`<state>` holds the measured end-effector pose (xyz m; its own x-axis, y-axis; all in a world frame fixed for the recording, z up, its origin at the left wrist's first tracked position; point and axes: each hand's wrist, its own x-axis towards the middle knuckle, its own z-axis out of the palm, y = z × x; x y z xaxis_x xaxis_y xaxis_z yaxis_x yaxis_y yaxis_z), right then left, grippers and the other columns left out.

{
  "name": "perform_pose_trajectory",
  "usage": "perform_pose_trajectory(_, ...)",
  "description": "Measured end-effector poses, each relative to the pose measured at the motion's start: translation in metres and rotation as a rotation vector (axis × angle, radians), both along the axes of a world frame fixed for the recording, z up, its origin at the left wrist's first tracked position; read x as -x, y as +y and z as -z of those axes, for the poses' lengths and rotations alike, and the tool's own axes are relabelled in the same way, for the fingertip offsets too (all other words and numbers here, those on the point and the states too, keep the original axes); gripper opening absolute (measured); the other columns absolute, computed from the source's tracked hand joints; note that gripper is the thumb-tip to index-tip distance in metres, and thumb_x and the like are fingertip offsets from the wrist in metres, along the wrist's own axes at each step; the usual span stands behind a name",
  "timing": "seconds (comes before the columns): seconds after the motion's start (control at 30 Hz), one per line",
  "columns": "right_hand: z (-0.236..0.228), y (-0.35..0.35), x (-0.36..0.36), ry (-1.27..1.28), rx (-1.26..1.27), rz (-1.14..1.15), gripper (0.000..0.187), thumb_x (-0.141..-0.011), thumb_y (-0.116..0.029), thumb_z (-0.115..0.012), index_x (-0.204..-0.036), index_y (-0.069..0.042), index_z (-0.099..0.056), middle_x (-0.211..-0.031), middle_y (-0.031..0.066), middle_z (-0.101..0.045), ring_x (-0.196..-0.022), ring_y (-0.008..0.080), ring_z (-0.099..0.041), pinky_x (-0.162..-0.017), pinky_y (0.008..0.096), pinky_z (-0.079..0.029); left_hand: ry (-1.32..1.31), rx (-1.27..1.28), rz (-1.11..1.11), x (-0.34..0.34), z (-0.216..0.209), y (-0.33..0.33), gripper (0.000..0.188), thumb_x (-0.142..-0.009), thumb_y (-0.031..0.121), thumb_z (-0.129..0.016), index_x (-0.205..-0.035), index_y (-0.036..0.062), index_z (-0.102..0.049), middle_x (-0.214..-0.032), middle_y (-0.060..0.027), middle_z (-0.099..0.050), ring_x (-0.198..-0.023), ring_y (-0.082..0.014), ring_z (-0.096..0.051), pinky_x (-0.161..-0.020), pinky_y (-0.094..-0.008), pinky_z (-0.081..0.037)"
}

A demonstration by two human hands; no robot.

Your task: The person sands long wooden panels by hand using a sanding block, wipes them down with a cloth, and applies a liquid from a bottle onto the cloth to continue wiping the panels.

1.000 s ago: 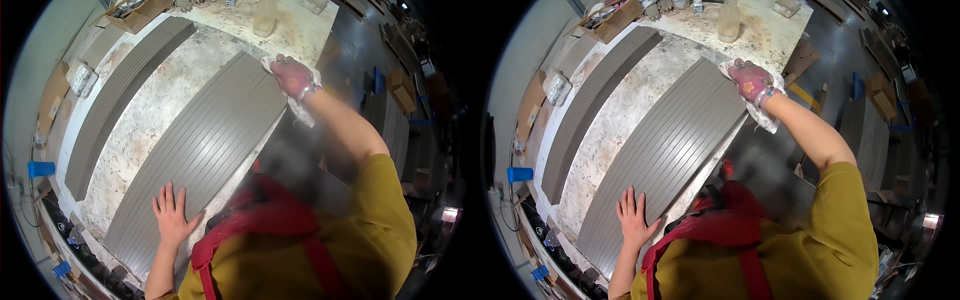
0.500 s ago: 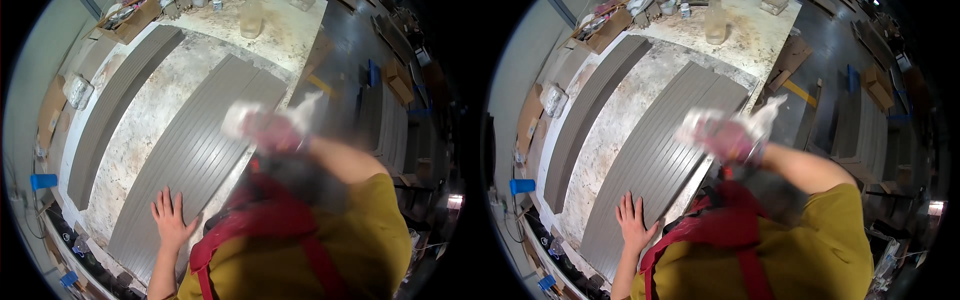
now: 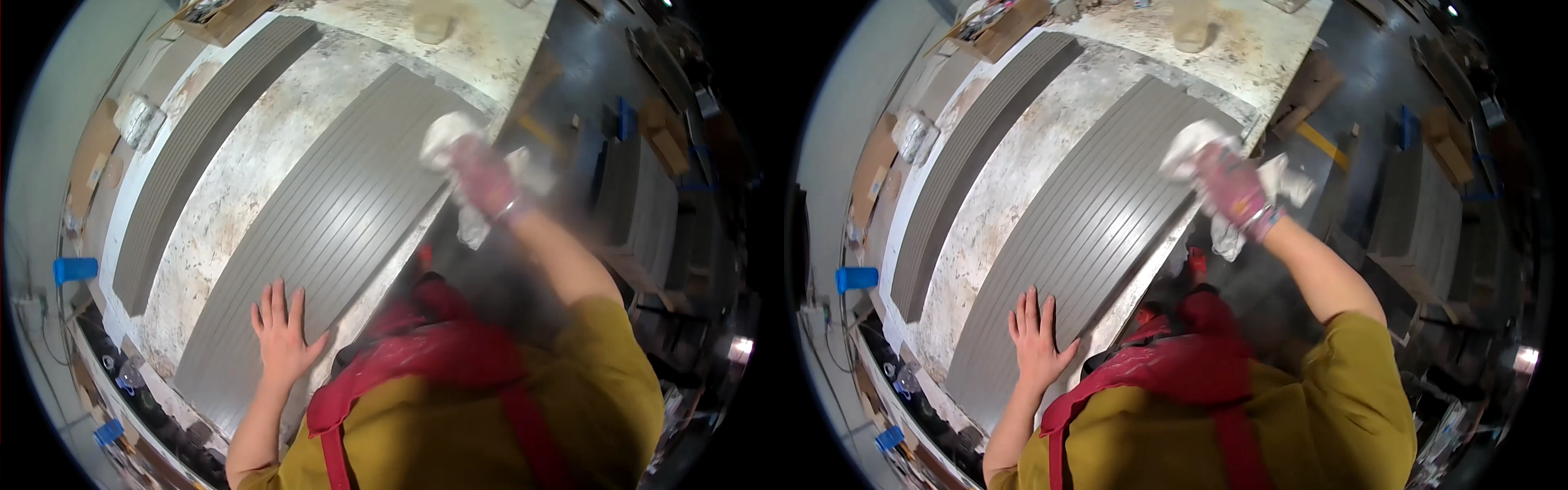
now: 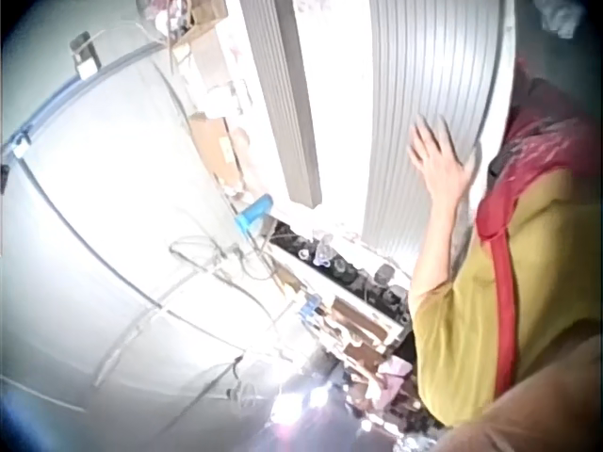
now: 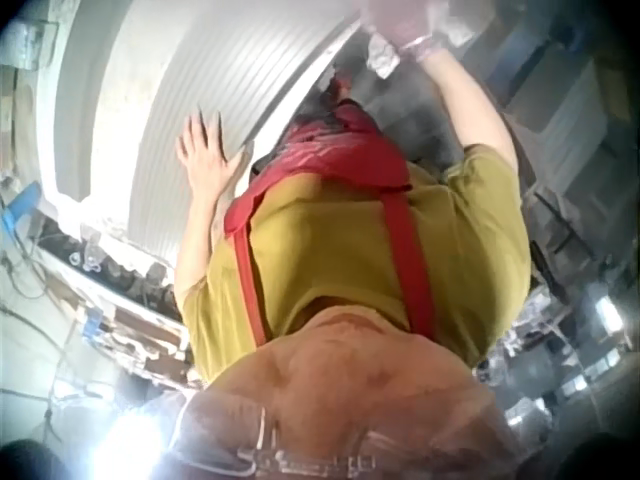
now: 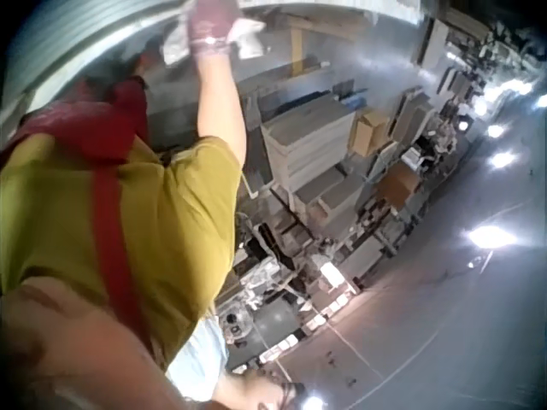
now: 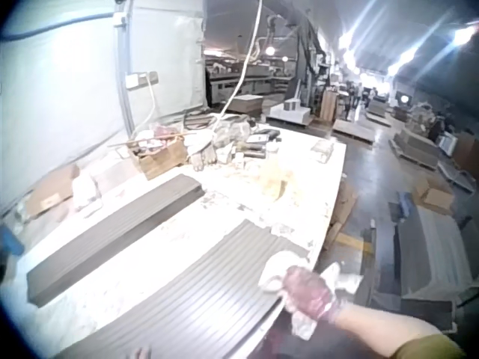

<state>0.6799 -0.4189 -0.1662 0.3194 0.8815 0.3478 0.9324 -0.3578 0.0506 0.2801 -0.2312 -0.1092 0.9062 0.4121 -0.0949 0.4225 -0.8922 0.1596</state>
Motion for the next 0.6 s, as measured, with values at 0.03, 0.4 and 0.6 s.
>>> perform_pose_trajectory(0.03, -0.004, -0.009, -0.026, 0.089, -0.148, 0.213, 0.029, -0.09, -0.014, -0.044, -0.115, -0.002, -0.051, -0.098, 0.0173, -0.059, -0.089, 0.0333, -0.06, -0.079, 0.042, -0.049, -0.027, -0.02, 0.01, 0.002, 0.003, -0.001, 0.081, -0.066, 0.044, -0.071, -0.134, 0.0095, -0.043, -0.147, -0.0203, -0.027, -0.134, -0.0396, -0.024, -0.106, -0.0584, -0.018)
perform_pose_trajectory(0.4, -0.045, 0.035, 0.069, 0.078, -0.049, 0.106, 0.029, -0.081, -0.007, -0.051, -0.109, -0.002, -0.054, -0.091, 0.0181, -0.058, -0.079, 0.0326, -0.059, -0.07, 0.0407, -0.05, -0.043, 0.011, 0.022, 0.001, -0.001, -0.002, 0.08, -0.069, 0.046, -0.068, -0.136, 0.0116, -0.041, -0.148, -0.0193, -0.024, -0.134, -0.0379, -0.024, -0.106, -0.0573, -0.018)
perform_pose_trajectory(0.6, -0.056, 0.075, 0.206, 0.253, 0.011, -0.636, 0.03, -0.075, -0.009, -0.053, -0.105, -0.001, -0.052, -0.09, 0.0164, -0.059, -0.081, 0.0295, -0.061, -0.067, 0.0411, -0.051, -0.073, 0.013, 0.011, 0.009, 0.007, 0.005, 0.083, -0.071, 0.05, -0.066, -0.138, 0.0088, -0.038, -0.147, -0.018, -0.025, -0.136, -0.0358, -0.024, -0.106, -0.0568, -0.02)
